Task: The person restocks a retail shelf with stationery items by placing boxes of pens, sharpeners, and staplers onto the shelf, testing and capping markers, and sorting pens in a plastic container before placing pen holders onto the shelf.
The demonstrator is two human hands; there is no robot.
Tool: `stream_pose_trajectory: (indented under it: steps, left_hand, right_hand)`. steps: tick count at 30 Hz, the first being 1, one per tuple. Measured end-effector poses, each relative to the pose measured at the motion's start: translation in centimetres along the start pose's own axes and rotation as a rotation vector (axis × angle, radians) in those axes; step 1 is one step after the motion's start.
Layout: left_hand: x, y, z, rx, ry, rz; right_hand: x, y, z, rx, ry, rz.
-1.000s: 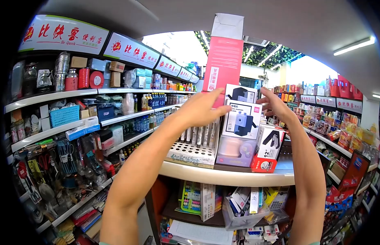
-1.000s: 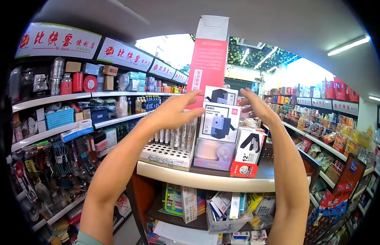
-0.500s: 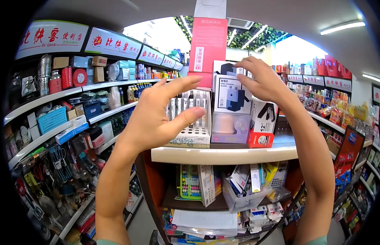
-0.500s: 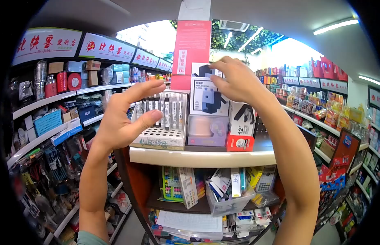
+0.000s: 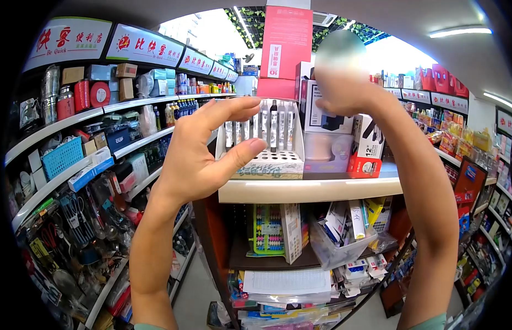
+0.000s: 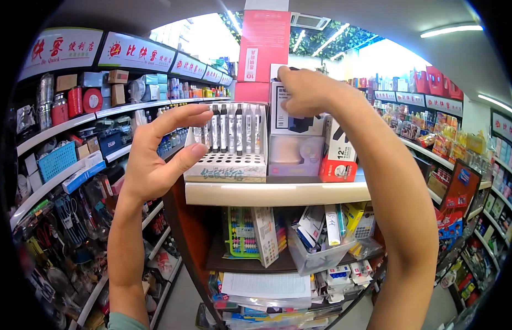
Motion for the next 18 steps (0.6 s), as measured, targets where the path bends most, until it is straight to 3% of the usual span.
stream_pose_trajectory:
  steps: [6,8,12,14,15,16,18]
  left_hand:
    - [0.5,0.5,-0.2,0.019,0.014,0.002]
    - [0.8,0.2,-0.5,0.029,0.015,0.022]
    - [2.2,-2.5,-2.3,0.026,0.020,0.134]
    - [2.9,-4.7,-4.1,-0.082,0.126,0.169]
    - [2.7,-6.1,-4.8,-0.100,0.242,0.177]
    - [2.6,-7.4,-5.4,-0.118,0.356,0.184]
    - [3.1,-9.6,-6.2,-0.162,0.471,0.195]
  right_hand:
    - [-1.0,-1.3,1.2,-0.047,-0.218,0.180]
    - [-1.8,-1.0,3.0,-0.215,-0.215,0.336]
    - [-3.2,0.1,8.3,-0.275,-0.414,0.445]
    - [-1.8,2.9,9.2,-0.309,-0.870,0.255]
    - [-0.3,4.9,8.7,-0.225,-1.205,0.271]
    - [-1.3,3.9,7.6,-0.200,-1.327,0.366]
    - [-3.1,3.1,5.1,-0.373,-1.352,0.475]
Point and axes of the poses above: each hand's wrist, its own y-axis away from the middle knuckle, its own z-axis out of the back of the hand, x = y × z, the point moved 5 cm from there along -y, towards the middle knuckle, and after that the axes turned 12 degrees about -y, right-handed, at the moved point
